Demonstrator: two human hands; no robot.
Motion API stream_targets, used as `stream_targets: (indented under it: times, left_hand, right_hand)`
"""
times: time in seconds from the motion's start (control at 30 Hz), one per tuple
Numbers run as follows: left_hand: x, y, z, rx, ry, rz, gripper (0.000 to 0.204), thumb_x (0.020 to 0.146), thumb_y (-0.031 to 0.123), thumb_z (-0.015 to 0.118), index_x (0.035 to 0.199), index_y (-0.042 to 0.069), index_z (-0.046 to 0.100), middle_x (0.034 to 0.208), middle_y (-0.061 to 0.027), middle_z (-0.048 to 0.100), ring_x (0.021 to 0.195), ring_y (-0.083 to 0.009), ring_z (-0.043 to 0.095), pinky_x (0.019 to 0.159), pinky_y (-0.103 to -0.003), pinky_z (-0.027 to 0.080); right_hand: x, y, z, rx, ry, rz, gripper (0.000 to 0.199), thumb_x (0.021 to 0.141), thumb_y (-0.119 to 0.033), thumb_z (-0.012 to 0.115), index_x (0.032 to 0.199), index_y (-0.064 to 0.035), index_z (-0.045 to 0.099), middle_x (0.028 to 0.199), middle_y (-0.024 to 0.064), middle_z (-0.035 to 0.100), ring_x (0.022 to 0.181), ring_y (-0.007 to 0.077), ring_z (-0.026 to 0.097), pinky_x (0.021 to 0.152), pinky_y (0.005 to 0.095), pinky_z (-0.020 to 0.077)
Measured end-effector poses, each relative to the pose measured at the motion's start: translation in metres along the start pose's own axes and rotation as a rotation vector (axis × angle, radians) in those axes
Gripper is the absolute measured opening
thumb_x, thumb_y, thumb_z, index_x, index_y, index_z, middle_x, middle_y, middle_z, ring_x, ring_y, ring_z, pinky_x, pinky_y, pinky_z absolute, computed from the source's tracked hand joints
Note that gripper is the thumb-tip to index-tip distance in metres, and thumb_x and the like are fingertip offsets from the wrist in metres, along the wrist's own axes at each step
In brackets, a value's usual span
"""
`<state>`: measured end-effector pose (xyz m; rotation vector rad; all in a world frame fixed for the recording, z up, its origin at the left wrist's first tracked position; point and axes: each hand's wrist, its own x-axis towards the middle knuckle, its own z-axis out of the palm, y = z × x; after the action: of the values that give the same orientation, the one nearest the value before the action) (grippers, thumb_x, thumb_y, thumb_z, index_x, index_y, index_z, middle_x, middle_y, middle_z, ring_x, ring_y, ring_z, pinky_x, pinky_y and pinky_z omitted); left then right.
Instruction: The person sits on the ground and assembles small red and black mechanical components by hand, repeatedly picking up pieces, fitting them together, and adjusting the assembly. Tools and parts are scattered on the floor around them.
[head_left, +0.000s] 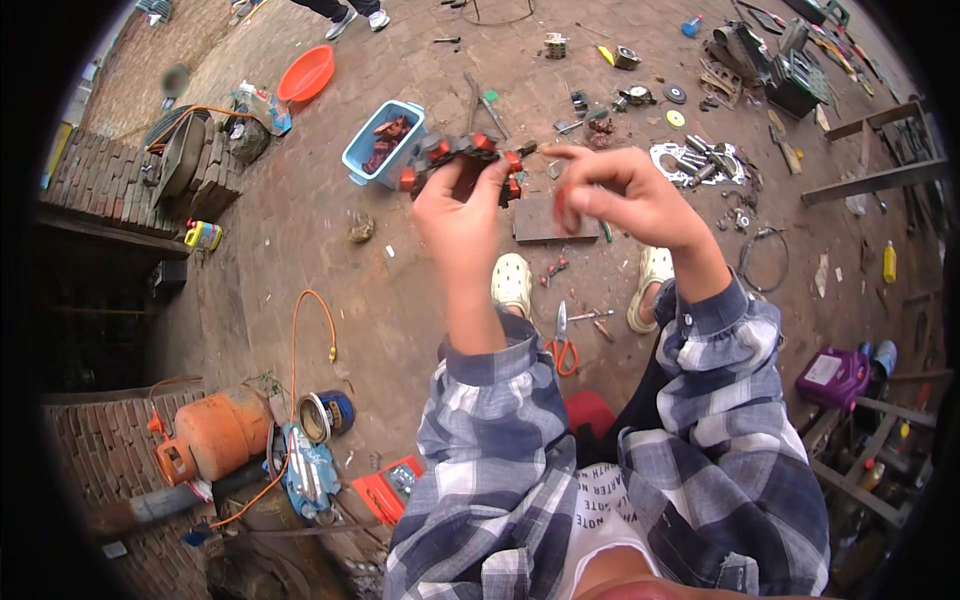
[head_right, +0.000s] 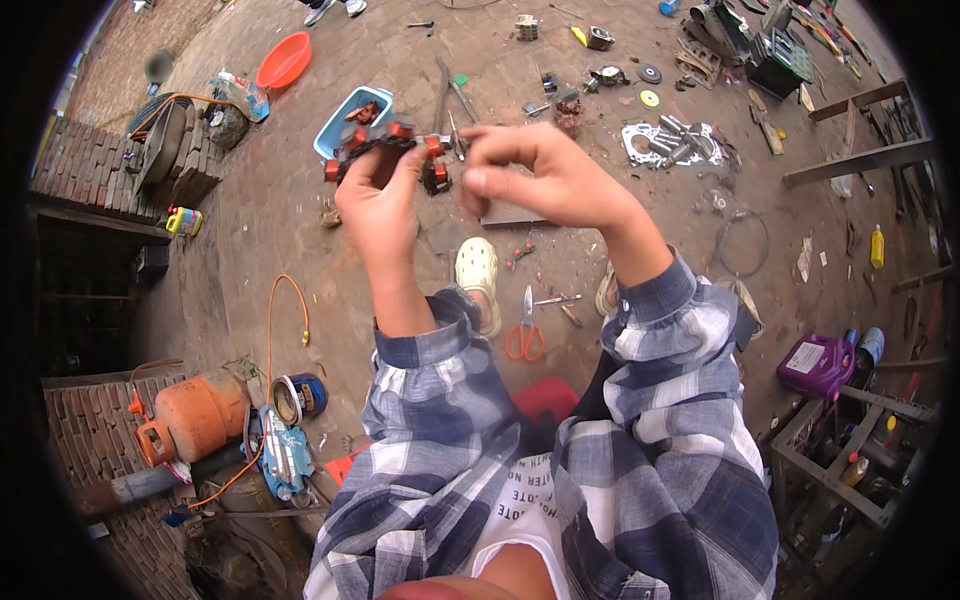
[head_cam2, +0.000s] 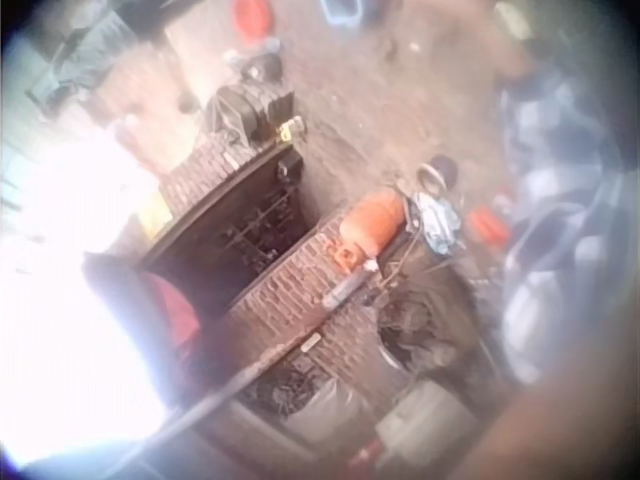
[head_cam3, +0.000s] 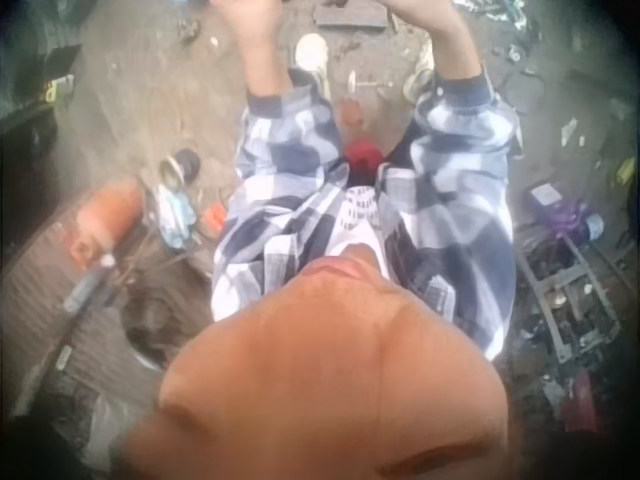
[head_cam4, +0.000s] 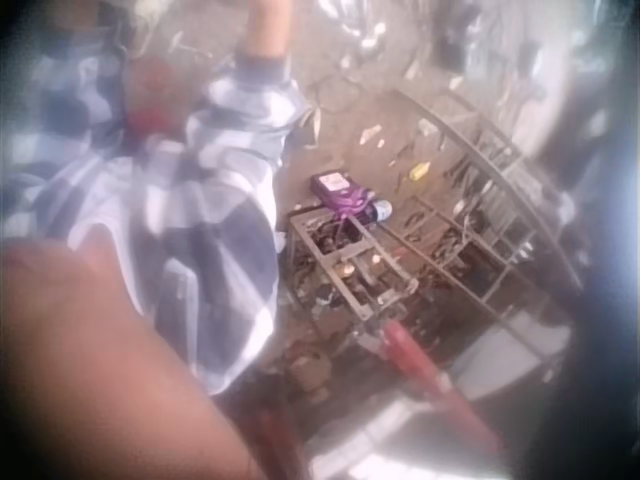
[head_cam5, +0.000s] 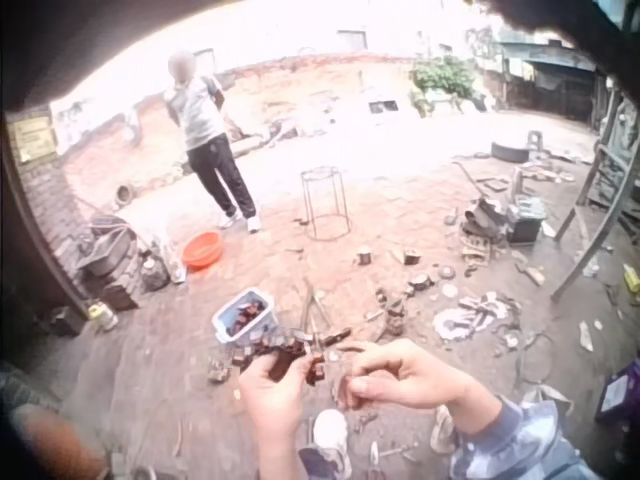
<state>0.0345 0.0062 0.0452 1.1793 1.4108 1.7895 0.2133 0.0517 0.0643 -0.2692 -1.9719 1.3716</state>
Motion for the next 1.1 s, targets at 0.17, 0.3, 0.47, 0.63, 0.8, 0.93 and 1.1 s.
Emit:
stream_targets:
  times: [0.17, 0.3, 0.47, 0.63, 0.8, 0.93, 1.1]
  left_hand:
    - [-0.004, 0.007, 0.0, -0.049, -0.171, -0.119, 0.017, 0.079, 0.002, 0.07, 0.094, -0.005, 0.066, 0.085, -0.0058, 0.068, 0.076, -0.0099, 0.061, 0.07, -0.024, 0.048]
    - [-0.002, -0.001, 0.002, -0.179, -0.15, -0.092, 0.014, 0.08, 0.003, 0.07, 0.091, -0.004, 0.066, 0.082, -0.0043, 0.067, 0.072, -0.0079, 0.059, 0.065, -0.022, 0.047]
    - [0.001, -0.005, -0.005, -0.117, -0.016, -0.021, 0.014, 0.08, 0.003, 0.07, 0.091, -0.005, 0.066, 0.08, -0.0042, 0.067, 0.071, -0.0077, 0.059, 0.065, -0.022, 0.047]
    - [-0.001, -0.001, 0.001, 0.019, -0.041, -0.023, 0.013, 0.08, 0.002, 0.068, 0.09, -0.006, 0.066, 0.079, -0.0039, 0.067, 0.068, -0.0071, 0.058, 0.062, -0.023, 0.047]
    - [-0.002, -0.002, -0.006, -0.128, -0.244, -0.198, 0.023, 0.08, 0.003, 0.069, 0.1, -0.005, 0.063, 0.09, -0.0078, 0.067, 0.081, -0.0135, 0.063, 0.072, -0.025, 0.05]
    - [0.0, 0.0, -0.006, -0.417, -0.208, -0.285, 0.026, 0.083, 0.003, 0.065, 0.108, -0.003, 0.06, 0.099, -0.0096, 0.065, 0.088, -0.0174, 0.065, 0.08, -0.029, 0.055]
    - [0.006, -0.004, -0.011, -0.375, 0.035, -0.212, 0.022, 0.083, 0.003, 0.067, 0.104, -0.003, 0.062, 0.095, -0.0086, 0.066, 0.084, -0.0153, 0.064, 0.076, -0.027, 0.053]
  right_hand:
    - [0.008, 0.011, 0.0, 0.062, 0.388, -0.031, 0.033, 0.089, -0.01, 0.054, 0.12, 0.0002, 0.054, 0.116, 0.0108, 0.059, 0.113, 0.017, 0.053, 0.096, 0.0313, 0.0412]
    - [0.004, 0.029, -0.004, -0.659, 0.347, -0.083, 0.028, 0.084, -0.012, 0.06, 0.11, -0.003, 0.057, 0.101, 0.0111, 0.062, 0.099, 0.0223, 0.059, 0.099, 0.038, 0.0386]
    - [0.001, 0.014, 0.002, -0.795, 0.101, 0.021, 0.012, 0.082, -0.014, 0.064, 0.087, -0.0033, 0.061, 0.08, 0.0079, 0.062, 0.079, 0.023, 0.061, 0.102, 0.0427, 0.0355]
    - [0.005, 0.018, 0.005, -0.369, 0.314, -0.049, 0.015, 0.085, -0.016, 0.063, 0.084, -0.0009, 0.063, 0.076, 0.0088, 0.064, 0.073, 0.0232, 0.061, 0.096, 0.0387, 0.0391]
    - [0.008, 0.021, -0.002, -0.398, 0.53, 0.112, 0.017, 0.088, -0.016, 0.058, 0.085, -0.0003, 0.063, 0.076, 0.009, 0.065, 0.075, 0.0258, 0.061, 0.089, 0.0353, 0.0415]
    - [-0.002, 0.028, -0.019, -0.787, 0.354, 0.044, 0.015, 0.087, -0.017, 0.058, 0.081, -0.0031, 0.062, 0.074, 0.0077, 0.064, 0.074, 0.0255, 0.059, 0.095, 0.0367, 0.0377]
    - [-0.005, 0.012, -0.008, -0.566, -0.089, 0.053, 0.014, 0.086, -0.017, 0.06, 0.083, -0.0041, 0.062, 0.074, 0.0069, 0.063, 0.081, 0.0245, 0.059, 0.099, 0.0386, 0.0357]
